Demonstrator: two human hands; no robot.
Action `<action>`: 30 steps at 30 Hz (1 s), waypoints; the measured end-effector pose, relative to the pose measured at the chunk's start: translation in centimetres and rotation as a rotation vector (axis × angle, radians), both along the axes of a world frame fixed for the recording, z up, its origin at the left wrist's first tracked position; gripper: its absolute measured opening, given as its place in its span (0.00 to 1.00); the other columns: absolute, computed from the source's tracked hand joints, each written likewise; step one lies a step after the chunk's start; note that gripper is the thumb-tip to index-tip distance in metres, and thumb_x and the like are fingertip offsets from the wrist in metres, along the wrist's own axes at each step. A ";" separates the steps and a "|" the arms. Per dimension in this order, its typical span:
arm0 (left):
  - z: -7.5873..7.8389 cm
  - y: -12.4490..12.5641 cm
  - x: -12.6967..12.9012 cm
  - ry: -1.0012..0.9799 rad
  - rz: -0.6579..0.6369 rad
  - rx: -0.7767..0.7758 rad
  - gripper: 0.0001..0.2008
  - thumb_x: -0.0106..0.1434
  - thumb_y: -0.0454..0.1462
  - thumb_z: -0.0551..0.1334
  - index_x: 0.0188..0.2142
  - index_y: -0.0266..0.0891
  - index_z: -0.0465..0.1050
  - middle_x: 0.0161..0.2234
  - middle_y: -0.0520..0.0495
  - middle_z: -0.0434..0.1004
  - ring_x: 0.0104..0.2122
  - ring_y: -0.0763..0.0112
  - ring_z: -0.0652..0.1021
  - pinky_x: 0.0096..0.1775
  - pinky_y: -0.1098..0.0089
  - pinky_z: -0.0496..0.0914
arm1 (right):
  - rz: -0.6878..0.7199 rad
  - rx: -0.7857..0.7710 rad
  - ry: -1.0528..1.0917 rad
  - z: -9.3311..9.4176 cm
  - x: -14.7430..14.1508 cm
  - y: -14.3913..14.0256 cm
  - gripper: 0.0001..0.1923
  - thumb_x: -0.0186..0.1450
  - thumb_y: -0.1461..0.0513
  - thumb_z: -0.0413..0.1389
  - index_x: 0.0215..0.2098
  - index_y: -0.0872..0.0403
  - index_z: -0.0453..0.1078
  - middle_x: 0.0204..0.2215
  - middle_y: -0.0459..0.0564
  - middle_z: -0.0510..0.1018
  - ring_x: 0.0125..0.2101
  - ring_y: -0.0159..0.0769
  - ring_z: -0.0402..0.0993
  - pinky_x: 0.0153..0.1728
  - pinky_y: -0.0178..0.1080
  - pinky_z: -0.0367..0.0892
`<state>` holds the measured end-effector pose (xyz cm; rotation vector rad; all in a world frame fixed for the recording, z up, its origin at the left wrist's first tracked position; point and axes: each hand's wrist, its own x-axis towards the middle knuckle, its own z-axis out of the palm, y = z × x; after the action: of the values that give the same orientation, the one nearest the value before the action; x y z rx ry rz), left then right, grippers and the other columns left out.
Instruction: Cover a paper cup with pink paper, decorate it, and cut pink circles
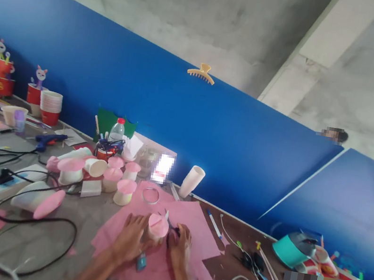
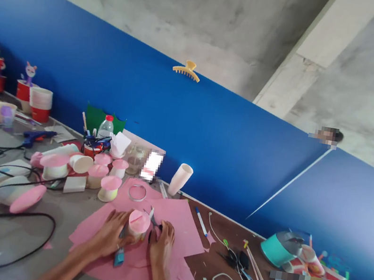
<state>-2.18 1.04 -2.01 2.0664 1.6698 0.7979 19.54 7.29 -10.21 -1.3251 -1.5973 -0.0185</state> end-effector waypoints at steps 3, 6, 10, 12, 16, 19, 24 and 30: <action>1.1 -0.3 0.0 0.010 -0.019 -0.049 0.35 0.63 0.44 0.63 0.67 0.33 0.65 0.62 0.30 0.75 0.62 0.43 0.73 0.69 0.42 0.54 | 0.003 -0.034 0.051 0.6 0.1 -0.1 0.15 0.65 0.54 0.53 0.44 0.51 0.74 0.42 0.58 0.82 0.43 0.52 0.79 0.46 0.54 0.75; 2.1 -0.6 0.0 0.024 -0.036 -0.099 0.35 0.64 0.44 0.62 0.68 0.34 0.64 0.63 0.31 0.74 0.63 0.44 0.72 0.70 0.44 0.52 | 0.016 -0.076 0.099 1.7 0.4 -0.2 0.16 0.64 0.52 0.53 0.42 0.51 0.75 0.41 0.58 0.82 0.42 0.51 0.80 0.43 0.51 0.77; 2.8 -0.8 0.1 0.006 -0.024 -0.135 0.34 0.62 0.42 0.62 0.67 0.35 0.66 0.63 0.32 0.74 0.64 0.45 0.72 0.70 0.44 0.51 | 0.007 -0.122 0.067 4.0 1.1 1.1 0.17 0.64 0.52 0.51 0.41 0.53 0.75 0.39 0.59 0.83 0.41 0.49 0.82 0.40 0.46 0.77; 2.7 -0.8 0.2 -0.023 -0.012 -0.119 0.33 0.61 0.40 0.63 0.66 0.36 0.67 0.62 0.33 0.76 0.63 0.44 0.72 0.69 0.43 0.52 | 0.019 -0.140 0.021 5.5 1.4 2.8 0.16 0.64 0.54 0.51 0.40 0.54 0.76 0.37 0.58 0.84 0.39 0.48 0.82 0.40 0.45 0.77; 2.3 -0.7 0.3 -0.044 -0.001 -0.066 0.32 0.60 0.38 0.64 0.65 0.38 0.69 0.60 0.34 0.77 0.61 0.44 0.74 0.68 0.42 0.55 | 0.035 -0.184 -0.095 8.5 0.8 6.9 0.09 0.65 0.60 0.55 0.34 0.55 0.77 0.32 0.54 0.83 0.37 0.46 0.82 0.41 0.43 0.74; 2.4 -0.8 0.2 -0.042 0.005 -0.082 0.33 0.59 0.37 0.66 0.65 0.38 0.69 0.60 0.33 0.78 0.61 0.43 0.74 0.68 0.42 0.55 | 0.030 -0.214 -0.168 9.8 -0.7 9.2 0.10 0.67 0.64 0.55 0.34 0.57 0.78 0.31 0.52 0.81 0.40 0.45 0.81 0.41 0.41 0.71; 2.4 -0.8 0.3 -0.062 0.016 -0.116 0.35 0.58 0.37 0.66 0.65 0.39 0.69 0.61 0.34 0.77 0.62 0.43 0.74 0.70 0.41 0.53 | 0.037 -0.318 -0.225 9.8 -3.0 11.4 0.08 0.70 0.62 0.61 0.41 0.60 0.78 0.40 0.53 0.81 0.46 0.46 0.80 0.46 0.43 0.72; 1.2 -0.8 0.5 -0.050 0.012 -0.109 0.36 0.58 0.35 0.64 0.67 0.38 0.67 0.64 0.35 0.74 0.64 0.46 0.72 0.70 0.41 0.52 | 0.035 -0.437 -0.184 9.1 -3.7 14.3 0.20 0.72 0.55 0.61 0.59 0.53 0.70 0.56 0.54 0.76 0.51 0.45 0.77 0.50 0.51 0.77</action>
<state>-1.65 0.25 -0.81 1.9492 1.6627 0.7392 15.79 21.57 -1.15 -1.6664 -1.8490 0.2494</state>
